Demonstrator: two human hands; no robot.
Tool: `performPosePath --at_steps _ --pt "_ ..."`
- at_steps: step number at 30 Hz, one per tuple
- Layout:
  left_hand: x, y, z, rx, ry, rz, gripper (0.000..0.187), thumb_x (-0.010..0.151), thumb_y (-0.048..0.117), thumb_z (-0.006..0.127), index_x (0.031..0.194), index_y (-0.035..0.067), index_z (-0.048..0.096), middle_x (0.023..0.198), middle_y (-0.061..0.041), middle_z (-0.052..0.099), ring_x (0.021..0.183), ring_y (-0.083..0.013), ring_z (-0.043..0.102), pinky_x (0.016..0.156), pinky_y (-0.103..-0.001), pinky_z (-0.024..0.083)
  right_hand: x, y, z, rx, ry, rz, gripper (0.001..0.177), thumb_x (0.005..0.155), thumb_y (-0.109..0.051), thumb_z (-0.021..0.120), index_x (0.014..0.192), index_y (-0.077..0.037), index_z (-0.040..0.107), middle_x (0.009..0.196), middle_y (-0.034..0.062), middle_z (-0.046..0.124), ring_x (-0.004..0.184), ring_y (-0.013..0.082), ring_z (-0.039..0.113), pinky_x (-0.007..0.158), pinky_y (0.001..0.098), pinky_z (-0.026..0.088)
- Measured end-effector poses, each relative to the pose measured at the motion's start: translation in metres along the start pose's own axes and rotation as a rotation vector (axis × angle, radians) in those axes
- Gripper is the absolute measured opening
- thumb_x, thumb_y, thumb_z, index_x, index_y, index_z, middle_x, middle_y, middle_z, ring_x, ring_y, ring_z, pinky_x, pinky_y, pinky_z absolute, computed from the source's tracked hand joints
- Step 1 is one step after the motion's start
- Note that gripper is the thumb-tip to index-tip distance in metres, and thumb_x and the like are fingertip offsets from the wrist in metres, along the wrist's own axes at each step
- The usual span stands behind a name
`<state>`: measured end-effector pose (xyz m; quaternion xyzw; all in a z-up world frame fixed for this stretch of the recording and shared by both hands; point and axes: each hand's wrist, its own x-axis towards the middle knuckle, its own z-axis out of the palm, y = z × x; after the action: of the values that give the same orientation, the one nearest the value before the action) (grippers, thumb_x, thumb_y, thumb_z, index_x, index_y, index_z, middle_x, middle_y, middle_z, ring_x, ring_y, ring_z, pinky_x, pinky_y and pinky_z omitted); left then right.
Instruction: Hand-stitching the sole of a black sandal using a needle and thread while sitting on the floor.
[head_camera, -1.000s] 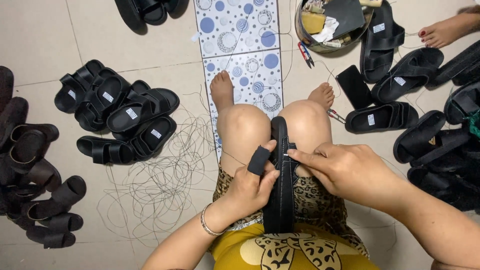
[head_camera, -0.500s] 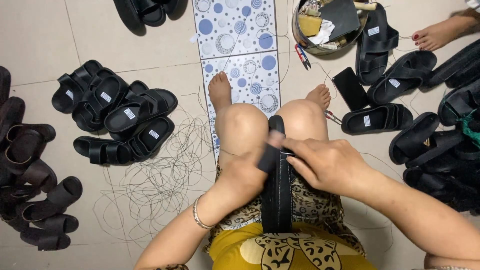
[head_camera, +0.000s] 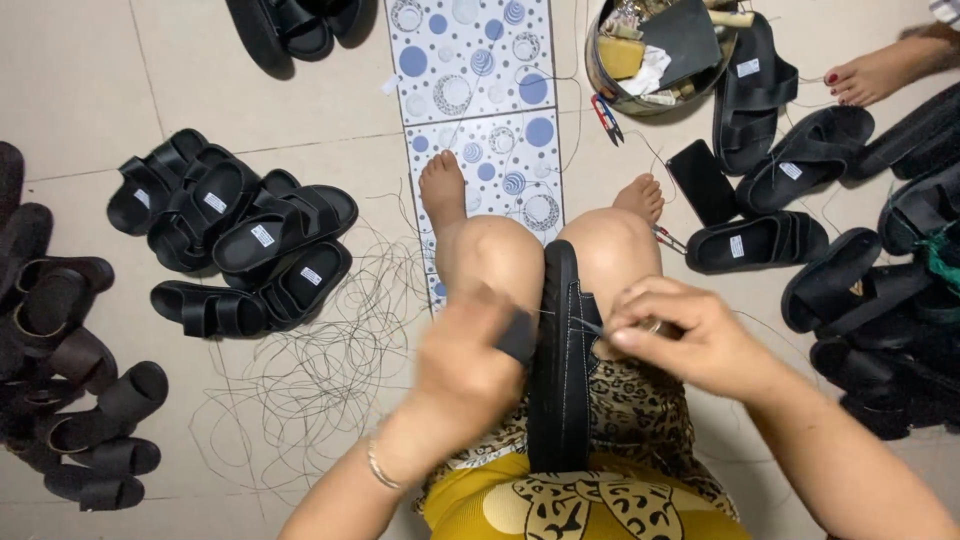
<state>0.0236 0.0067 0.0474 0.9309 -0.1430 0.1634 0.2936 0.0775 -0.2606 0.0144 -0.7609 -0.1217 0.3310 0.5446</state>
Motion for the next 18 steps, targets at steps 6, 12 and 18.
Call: performPosePath --at_steps 6,12,18 --pt "-0.021 0.035 0.054 0.144 -0.296 0.324 0.017 0.073 0.009 0.071 0.063 0.009 0.057 0.067 -0.01 0.053 0.052 -0.0164 0.04 0.044 -0.03 0.034 -0.006 -0.004 -0.008 0.498 -0.1 -0.12 0.013 0.092 -0.002 0.063 0.079 0.0 0.066 0.099 0.0125 0.067 0.064 0.0133 0.058 0.054 0.0238 0.05" --pt "-0.019 0.033 0.056 0.052 -0.237 0.389 0.014 0.077 0.009 0.068 0.067 0.009 0.057 0.068 -0.012 0.053 0.054 -0.0204 0.042 0.049 -0.034 0.033 -0.01 -0.005 0.015 -0.37 0.121 -0.103 0.033 0.079 -0.02 0.078 0.111 -0.012 0.075 0.114 0.0045 0.064 0.092 0.0144 0.067 0.078 0.0271 0.055" --pt "-0.005 0.023 0.006 -0.466 -0.459 0.147 0.019 0.089 0.006 0.068 0.077 0.004 0.054 0.065 -0.007 0.054 0.053 -0.0237 0.052 0.055 -0.036 0.044 -0.009 0.012 0.005 0.669 -0.058 -0.257 0.014 0.098 -0.007 0.06 0.088 0.001 0.067 0.101 0.0157 0.062 0.064 0.0125 0.054 0.054 0.0218 0.049"
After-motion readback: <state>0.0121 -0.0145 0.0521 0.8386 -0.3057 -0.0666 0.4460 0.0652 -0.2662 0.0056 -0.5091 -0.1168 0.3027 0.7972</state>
